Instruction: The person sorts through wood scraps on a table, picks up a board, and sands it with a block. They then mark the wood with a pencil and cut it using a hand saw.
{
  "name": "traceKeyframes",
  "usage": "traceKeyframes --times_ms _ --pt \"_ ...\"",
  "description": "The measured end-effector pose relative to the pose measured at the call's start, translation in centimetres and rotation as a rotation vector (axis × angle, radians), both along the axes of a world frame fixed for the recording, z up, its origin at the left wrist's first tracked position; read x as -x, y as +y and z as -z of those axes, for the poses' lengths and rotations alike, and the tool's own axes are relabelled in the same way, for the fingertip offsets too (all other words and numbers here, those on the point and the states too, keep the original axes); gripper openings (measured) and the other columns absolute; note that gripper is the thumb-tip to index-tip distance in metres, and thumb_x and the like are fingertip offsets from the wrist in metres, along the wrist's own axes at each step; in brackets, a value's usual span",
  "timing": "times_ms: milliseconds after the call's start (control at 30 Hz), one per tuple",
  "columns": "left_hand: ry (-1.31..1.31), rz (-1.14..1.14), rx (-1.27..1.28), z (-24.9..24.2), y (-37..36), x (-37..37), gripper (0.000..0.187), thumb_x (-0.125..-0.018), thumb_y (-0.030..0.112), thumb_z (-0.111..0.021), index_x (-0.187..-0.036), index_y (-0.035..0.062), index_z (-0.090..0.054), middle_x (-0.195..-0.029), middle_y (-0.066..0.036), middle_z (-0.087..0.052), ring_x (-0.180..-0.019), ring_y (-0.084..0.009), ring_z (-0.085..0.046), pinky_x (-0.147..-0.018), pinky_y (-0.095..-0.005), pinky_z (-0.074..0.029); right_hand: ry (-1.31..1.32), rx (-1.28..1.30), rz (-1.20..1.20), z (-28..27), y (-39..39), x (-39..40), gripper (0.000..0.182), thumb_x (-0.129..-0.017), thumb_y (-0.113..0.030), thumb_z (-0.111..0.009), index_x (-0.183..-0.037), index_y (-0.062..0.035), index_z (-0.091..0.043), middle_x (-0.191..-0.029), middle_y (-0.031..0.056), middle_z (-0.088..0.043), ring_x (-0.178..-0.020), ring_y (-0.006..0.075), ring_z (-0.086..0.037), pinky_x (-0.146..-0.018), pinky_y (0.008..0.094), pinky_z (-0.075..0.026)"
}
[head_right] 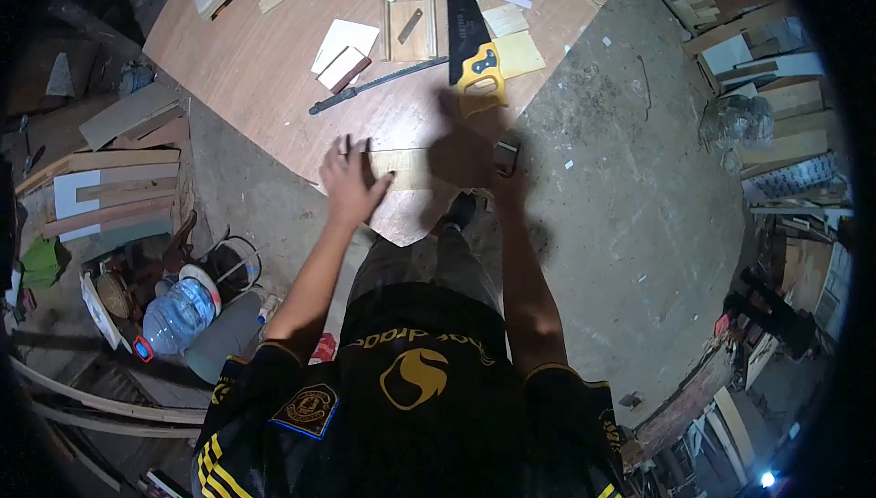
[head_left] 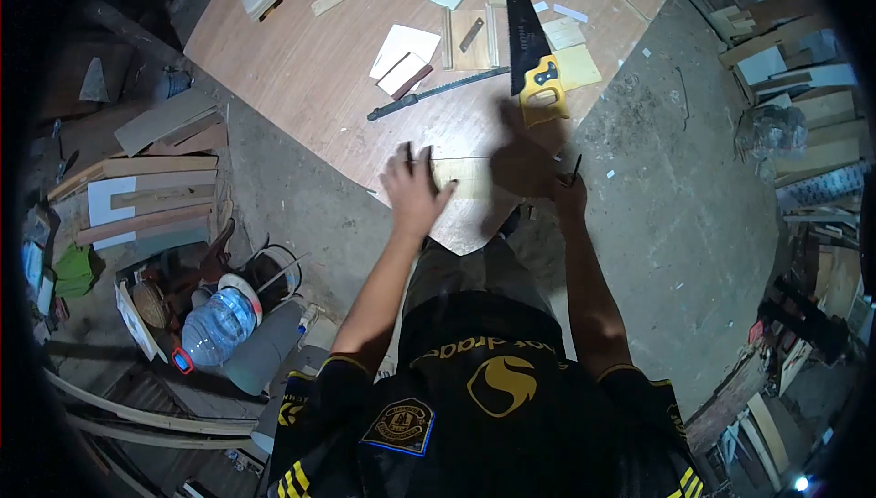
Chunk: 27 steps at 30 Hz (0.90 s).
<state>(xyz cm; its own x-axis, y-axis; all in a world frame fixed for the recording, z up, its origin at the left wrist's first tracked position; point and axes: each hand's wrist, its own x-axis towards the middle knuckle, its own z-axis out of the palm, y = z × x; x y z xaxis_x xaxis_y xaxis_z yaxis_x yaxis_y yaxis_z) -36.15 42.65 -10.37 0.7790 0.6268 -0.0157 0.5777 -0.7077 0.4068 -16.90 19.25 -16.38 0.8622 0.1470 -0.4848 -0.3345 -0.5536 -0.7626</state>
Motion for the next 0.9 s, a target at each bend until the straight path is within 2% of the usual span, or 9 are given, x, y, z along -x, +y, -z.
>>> traceKeyframes --times_ms 67,233,433,533,633,667,767,867,900 --pt "0.007 -0.022 -0.005 0.5 -1.5 -1.7 0.085 -0.074 0.050 -0.077 -0.141 0.0105 -0.044 -0.147 -0.029 -0.029 -0.133 -0.0464 -0.030 -0.109 -0.0597 -0.023 0.009 -0.008 0.012 0.4 -0.1 0.0 0.031 -0.080 -0.022 -0.077 -0.095 -0.0010 -0.059 -0.082 0.0034 -0.061 -0.072 0.0104 -0.057 -0.061 0.0280 -0.049" --pt "0.152 -0.100 0.017 1.1 -2.5 -3.1 0.094 -0.071 0.060 -0.074 -0.145 0.0136 -0.039 -0.152 -0.024 -0.021 -0.135 -0.0487 -0.023 -0.100 -0.0788 -0.020 0.015 -0.009 -0.022 1.4 -0.9 -0.2 0.033 -0.081 -0.023 -0.076 -0.098 0.0009 -0.060 -0.087 0.0052 -0.063 -0.073 0.0127 -0.060 -0.062 0.0289 -0.052" --pt "0.225 -0.122 0.043 1.9 -1.8 -2.8 0.099 -0.068 0.066 -0.073 -0.146 0.0151 -0.039 -0.154 -0.022 -0.019 -0.136 -0.0493 -0.023 -0.100 -0.0789 -0.019 -0.027 0.131 -0.109 1.8 -1.2 -0.1 0.035 -0.081 -0.025 -0.076 -0.098 0.0006 -0.060 -0.089 0.0061 -0.064 -0.073 0.0132 -0.061 -0.060 0.0288 -0.051" --pt "0.242 -0.137 0.049 1.7 -1.9 -3.1 0.100 -0.067 0.066 -0.073 -0.146 0.0150 -0.039 -0.154 -0.022 -0.018 -0.136 -0.0501 -0.022 -0.100 -0.0794 -0.018 0.033 0.052 -0.057 -0.1 -0.7 0.2 0.032 -0.081 -0.024 -0.076 -0.096 -0.0009 -0.061 -0.086 0.0056 -0.064 -0.072 0.0129 -0.061 -0.060 0.0279 -0.050" --pt "0.257 -0.145 0.042 2.3 -2.0 -3.4 0.103 -0.066 0.069 -0.072 -0.147 0.0151 -0.038 -0.156 -0.022 -0.016 -0.136 -0.0512 -0.020 -0.100 -0.0796 -0.017 -0.113 0.093 -0.109 5.6 -2.6 -0.4 0.031 -0.080 -0.025 -0.076 -0.093 -0.0012 -0.062 -0.080 0.0054 -0.064 -0.068 0.0142 -0.060 -0.060 0.0305 -0.050" --pt "0.253 -0.136 0.044 2.4 -2.0 -3.5 0.103 -0.066 0.069 -0.072 -0.147 0.0151 -0.038 -0.156 -0.022 -0.016 -0.136 -0.0512 -0.020 -0.100 -0.0796 -0.017 -0.117 0.097 -0.100 4.2 -2.2 -0.2 0.031 -0.080 -0.025 -0.076 -0.093 -0.0012 -0.062 -0.080 0.0054 -0.064 -0.068 0.0142 -0.060 -0.060 0.0305 -0.050" --pt "0.324 -0.153 0.041 2.4 -2.0 -3.9 0.107 -0.064 0.075 -0.069 -0.147 0.0159 -0.037 -0.157 -0.023 -0.012 -0.137 -0.0526 -0.018 -0.099 -0.0805 -0.015 -0.170 0.113 -0.074 3.6 -1.8 0.2 0.033 -0.080 -0.027 -0.078 -0.091 0.0002 -0.061 -0.075 0.0063 -0.065 -0.064 0.0174 -0.061 -0.058 0.0336 -0.049" --pt "0.335 -0.164 0.061 2.5 -2.0 -4.2 0.109 -0.063 0.076 -0.070 -0.148 0.0161 -0.036 -0.157 -0.023 -0.010 -0.139 -0.0533 -0.015 -0.100 -0.0807 -0.014 -0.240 0.118 -0.111 3.8 -1.7 0.4 0.037 -0.081 -0.030 -0.076 -0.091 0.0011 -0.060 -0.086 0.0143 -0.067 -0.073 0.0253 -0.065 -0.064 0.0396 -0.050" --pt "0.341 -0.161 0.059 2.6 -1.9 -4.2 0.111 -0.062 0.076 -0.070 -0.149 0.0163 -0.035 -0.157 -0.023 -0.009 -0.139 -0.0539 -0.014 -0.100 -0.0805 -0.014 -0.374 0.310 -0.180 2.0 -1.1 0.7 0.038 -0.082 -0.032 -0.075 -0.093 0.0009 -0.059 -0.091 0.0174 -0.066 -0.079 0.0298 -0.065 -0.069 0.0425 -0.051"
